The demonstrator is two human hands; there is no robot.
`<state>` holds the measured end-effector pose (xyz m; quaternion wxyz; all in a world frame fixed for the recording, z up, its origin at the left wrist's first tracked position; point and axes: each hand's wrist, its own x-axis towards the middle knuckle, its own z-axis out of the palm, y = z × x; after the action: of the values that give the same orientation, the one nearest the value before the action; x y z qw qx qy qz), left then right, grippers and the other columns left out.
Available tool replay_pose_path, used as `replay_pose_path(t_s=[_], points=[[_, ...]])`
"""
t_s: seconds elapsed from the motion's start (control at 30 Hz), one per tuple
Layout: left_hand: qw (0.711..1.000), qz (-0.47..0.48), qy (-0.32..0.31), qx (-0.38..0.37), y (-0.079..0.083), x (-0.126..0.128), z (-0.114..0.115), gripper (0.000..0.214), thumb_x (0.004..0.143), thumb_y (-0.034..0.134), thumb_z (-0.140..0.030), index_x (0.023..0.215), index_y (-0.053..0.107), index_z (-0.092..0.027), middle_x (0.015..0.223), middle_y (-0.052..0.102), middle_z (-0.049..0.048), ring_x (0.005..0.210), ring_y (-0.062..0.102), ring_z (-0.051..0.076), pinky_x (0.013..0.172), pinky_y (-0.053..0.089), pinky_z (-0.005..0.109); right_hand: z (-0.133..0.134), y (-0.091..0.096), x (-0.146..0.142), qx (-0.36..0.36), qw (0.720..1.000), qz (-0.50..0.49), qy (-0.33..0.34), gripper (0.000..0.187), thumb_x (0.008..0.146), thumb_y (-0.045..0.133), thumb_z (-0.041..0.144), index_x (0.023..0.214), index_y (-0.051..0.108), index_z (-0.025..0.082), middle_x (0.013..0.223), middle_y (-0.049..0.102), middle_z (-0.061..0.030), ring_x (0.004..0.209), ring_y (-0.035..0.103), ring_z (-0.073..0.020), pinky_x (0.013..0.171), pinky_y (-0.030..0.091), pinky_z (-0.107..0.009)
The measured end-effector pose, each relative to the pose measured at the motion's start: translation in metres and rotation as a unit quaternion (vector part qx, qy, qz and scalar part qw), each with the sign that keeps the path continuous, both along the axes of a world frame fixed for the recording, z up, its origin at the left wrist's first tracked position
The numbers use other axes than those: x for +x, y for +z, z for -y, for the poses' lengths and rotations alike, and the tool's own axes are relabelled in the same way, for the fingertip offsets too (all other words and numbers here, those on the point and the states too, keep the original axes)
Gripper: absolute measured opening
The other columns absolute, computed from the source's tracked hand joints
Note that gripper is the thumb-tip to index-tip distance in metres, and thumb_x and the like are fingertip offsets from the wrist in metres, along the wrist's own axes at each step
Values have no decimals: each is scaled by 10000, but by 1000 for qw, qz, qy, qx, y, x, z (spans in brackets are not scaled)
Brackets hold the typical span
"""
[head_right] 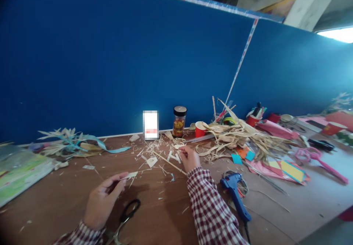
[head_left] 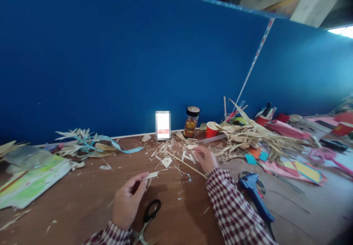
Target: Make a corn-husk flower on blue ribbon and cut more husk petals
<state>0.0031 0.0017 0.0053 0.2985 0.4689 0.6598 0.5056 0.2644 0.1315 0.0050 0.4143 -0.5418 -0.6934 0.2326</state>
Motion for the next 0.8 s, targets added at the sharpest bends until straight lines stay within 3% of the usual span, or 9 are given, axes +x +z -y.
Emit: replay_pose_path(t_s=[0.1, 0.3, 0.6, 0.8], points=[[999, -33, -10, 9, -1, 3, 2, 334, 697, 573, -415, 916, 663, -180, 715, 681, 23, 580, 583, 148, 586, 481, 241, -1, -10, 0, -2, 999, 38, 6, 200, 734, 519, 190, 898, 632, 184, 752, 668, -31, 685, 616, -155, 658, 473, -267], [999, -33, -29, 12, 1, 6, 2, 290, 697, 579, -406, 876, 675, -199, 748, 694, 21, 609, 601, 154, 600, 492, 237, -3, -18, 0, -4, 996, 92, 8, 208, 762, 501, 170, 929, 622, 202, 789, 676, -30, 728, 620, -161, 681, 460, -265], [1000, -6, -23, 3, 2, 9, 2, 305, 665, 600, -429, 848, 678, -199, 816, 703, 37, 628, 614, 168, 605, 504, 251, 3, -13, -6, -7, 985, 172, 12, 241, 702, 602, 210, 938, 617, 252, 776, 666, -7, 654, 603, -150, 609, 427, -239], [999, -18, -27, 5, -1, 8, 2, 306, 680, 590, -424, 872, 671, -200, 830, 702, 39, 608, 606, 162, 609, 499, 253, 5, -7, -6, -7, 978, 207, -15, 250, 734, 540, 175, 958, 613, 262, 754, 669, -16, 651, 598, -161, 555, 379, -233]])
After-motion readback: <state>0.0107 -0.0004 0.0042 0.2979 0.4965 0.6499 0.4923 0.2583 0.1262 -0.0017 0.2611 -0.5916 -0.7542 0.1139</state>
